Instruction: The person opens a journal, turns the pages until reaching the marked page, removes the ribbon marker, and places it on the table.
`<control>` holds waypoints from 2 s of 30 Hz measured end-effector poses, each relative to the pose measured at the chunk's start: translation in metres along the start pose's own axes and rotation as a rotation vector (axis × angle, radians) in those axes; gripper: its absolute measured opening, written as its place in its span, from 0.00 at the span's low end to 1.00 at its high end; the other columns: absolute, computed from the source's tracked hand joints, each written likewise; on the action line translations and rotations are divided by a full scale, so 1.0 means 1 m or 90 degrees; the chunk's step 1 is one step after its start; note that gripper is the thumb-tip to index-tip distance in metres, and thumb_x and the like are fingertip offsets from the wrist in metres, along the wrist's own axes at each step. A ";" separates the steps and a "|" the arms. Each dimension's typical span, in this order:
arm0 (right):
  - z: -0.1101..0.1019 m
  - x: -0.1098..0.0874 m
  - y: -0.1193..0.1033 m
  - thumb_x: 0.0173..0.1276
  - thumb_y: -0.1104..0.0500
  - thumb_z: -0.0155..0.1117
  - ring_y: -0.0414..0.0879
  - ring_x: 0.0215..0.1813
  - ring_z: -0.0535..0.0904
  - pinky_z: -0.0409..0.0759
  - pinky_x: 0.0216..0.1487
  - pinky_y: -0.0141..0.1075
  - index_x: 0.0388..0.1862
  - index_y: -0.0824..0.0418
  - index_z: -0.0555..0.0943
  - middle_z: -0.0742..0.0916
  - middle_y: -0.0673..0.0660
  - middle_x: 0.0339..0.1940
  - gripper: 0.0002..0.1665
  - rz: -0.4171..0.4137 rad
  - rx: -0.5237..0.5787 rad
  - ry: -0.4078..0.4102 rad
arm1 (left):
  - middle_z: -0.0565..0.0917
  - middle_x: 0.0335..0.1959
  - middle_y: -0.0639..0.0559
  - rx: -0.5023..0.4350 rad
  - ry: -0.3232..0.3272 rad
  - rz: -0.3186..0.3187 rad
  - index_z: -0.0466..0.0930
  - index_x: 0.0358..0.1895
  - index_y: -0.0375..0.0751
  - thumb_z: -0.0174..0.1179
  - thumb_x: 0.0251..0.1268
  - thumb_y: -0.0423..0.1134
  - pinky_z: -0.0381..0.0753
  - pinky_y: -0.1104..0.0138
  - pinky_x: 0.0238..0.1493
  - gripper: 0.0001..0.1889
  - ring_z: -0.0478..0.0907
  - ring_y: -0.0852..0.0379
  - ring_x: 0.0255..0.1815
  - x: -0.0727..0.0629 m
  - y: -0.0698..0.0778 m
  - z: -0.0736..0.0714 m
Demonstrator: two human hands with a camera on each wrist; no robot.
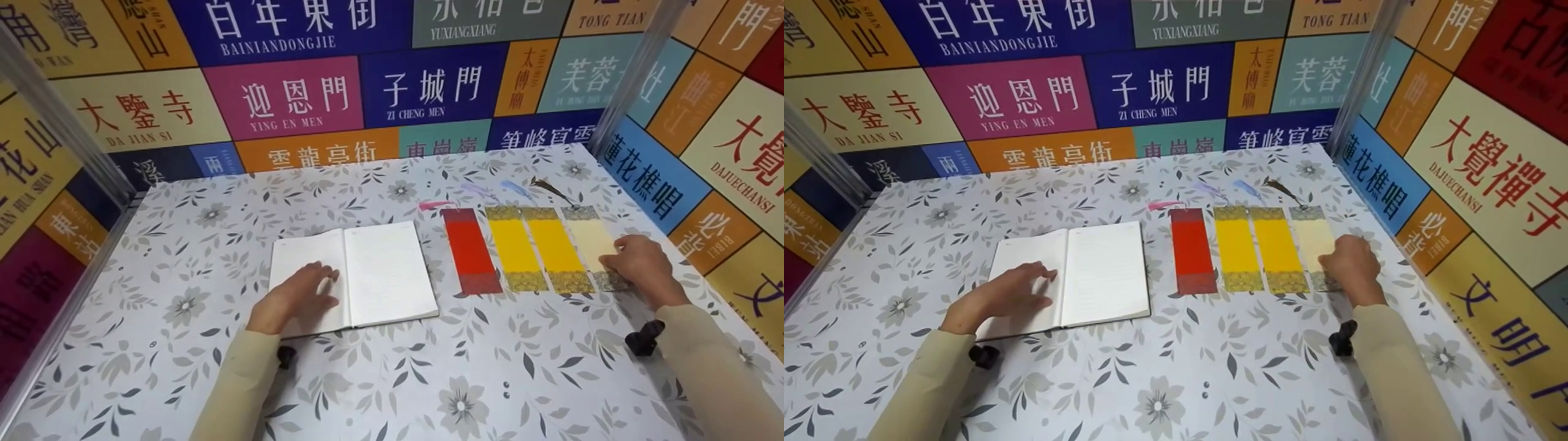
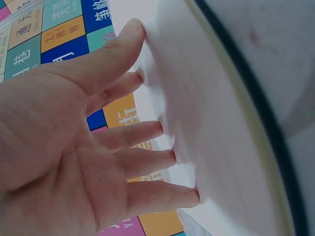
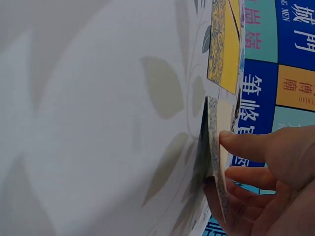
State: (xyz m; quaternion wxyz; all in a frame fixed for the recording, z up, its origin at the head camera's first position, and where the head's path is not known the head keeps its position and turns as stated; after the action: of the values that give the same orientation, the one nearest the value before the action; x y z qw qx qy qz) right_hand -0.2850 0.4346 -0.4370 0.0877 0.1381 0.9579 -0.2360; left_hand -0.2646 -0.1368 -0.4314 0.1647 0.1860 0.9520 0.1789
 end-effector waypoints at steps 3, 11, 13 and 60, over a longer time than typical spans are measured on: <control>0.000 0.002 -0.002 0.70 0.49 0.60 0.67 0.52 0.74 0.73 0.56 0.63 0.69 0.80 0.64 0.72 0.80 0.64 0.42 0.001 -0.024 -0.009 | 0.66 0.74 0.30 -0.006 -0.005 -0.018 0.67 0.70 0.30 0.57 0.73 0.40 0.54 0.44 0.80 0.28 0.56 0.31 0.79 -0.002 -0.001 0.001; -0.003 0.004 -0.005 0.68 0.46 0.62 0.71 0.56 0.71 0.73 0.52 0.62 0.68 0.79 0.65 0.69 0.81 0.66 0.44 0.003 -0.039 -0.054 | 0.61 0.77 0.31 -0.014 0.023 -0.105 0.64 0.74 0.35 0.56 0.74 0.44 0.56 0.36 0.76 0.31 0.52 0.24 0.77 -0.013 -0.002 0.005; -0.005 0.003 -0.009 0.69 0.45 0.61 0.74 0.62 0.67 0.70 0.62 0.66 0.71 0.79 0.60 0.64 0.82 0.70 0.47 0.005 -0.020 -0.073 | 0.62 0.77 0.31 -0.019 0.037 -0.144 0.63 0.75 0.35 0.57 0.73 0.47 0.57 0.36 0.75 0.33 0.52 0.24 0.77 -0.014 -0.004 0.005; 0.148 -0.057 -0.246 0.69 0.47 0.67 0.47 0.39 0.88 0.87 0.51 0.44 0.79 0.59 0.59 0.75 0.61 0.72 0.46 -0.157 0.252 -0.257 | 0.70 0.69 0.26 -0.391 0.189 -0.321 0.61 0.72 0.25 0.61 0.70 0.42 0.76 0.50 0.66 0.35 0.73 0.35 0.68 -0.034 -0.096 -0.014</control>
State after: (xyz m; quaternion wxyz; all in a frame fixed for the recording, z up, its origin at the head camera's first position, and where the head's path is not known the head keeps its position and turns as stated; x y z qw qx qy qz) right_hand -0.2910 0.1423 -0.4477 0.2183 -0.0145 0.8660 -0.4496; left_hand -0.2686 -0.2386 -0.4490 0.1121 -0.1381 0.8834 0.4335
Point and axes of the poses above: each hand's wrist, its own x-axis towards the middle knuckle, its own z-axis out of the palm, y = z × x, the point moved 5 cm from there along x, towards the middle knuckle
